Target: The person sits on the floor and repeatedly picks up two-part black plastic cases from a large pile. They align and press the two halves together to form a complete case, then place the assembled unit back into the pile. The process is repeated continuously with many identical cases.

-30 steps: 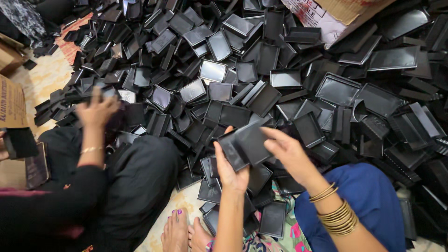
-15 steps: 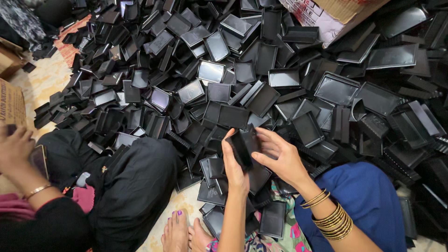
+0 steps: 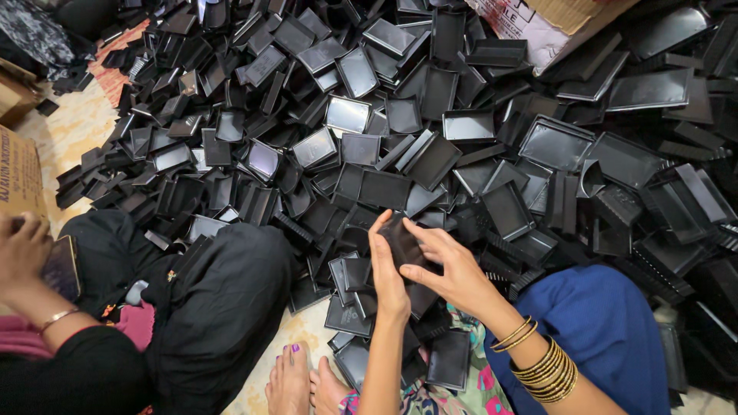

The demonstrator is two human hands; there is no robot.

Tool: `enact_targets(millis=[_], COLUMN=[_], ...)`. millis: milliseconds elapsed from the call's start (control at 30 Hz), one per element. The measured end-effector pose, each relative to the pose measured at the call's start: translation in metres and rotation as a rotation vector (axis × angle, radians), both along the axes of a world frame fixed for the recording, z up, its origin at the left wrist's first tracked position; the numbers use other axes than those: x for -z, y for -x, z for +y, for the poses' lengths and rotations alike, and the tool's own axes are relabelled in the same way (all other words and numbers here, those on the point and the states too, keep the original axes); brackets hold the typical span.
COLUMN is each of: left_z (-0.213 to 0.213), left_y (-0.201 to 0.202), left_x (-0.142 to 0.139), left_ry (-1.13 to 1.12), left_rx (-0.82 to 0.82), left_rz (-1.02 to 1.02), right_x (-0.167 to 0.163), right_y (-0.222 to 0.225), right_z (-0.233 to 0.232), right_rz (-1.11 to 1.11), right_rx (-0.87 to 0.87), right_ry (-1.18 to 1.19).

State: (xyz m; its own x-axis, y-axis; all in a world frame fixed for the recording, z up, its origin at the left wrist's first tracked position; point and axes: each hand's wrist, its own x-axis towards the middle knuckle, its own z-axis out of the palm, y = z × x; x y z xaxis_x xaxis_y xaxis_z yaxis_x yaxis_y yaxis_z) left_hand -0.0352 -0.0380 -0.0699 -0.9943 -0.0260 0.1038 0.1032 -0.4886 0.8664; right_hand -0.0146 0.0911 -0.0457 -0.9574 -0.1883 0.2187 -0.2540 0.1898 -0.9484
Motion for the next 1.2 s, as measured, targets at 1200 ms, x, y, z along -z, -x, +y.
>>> enact_targets(millis=[1200], left_z=[-0.045], left_y=[0.010], left_x=[0.024], left_ry=[0.853], left_rx=[-0.465], left_rz=[-0.106], right_x=[0.027], right_y=[-0.030], right_z=[-0.012], right_rz=[-0.036], right_rx=[0.140], right_ry=[-0.396])
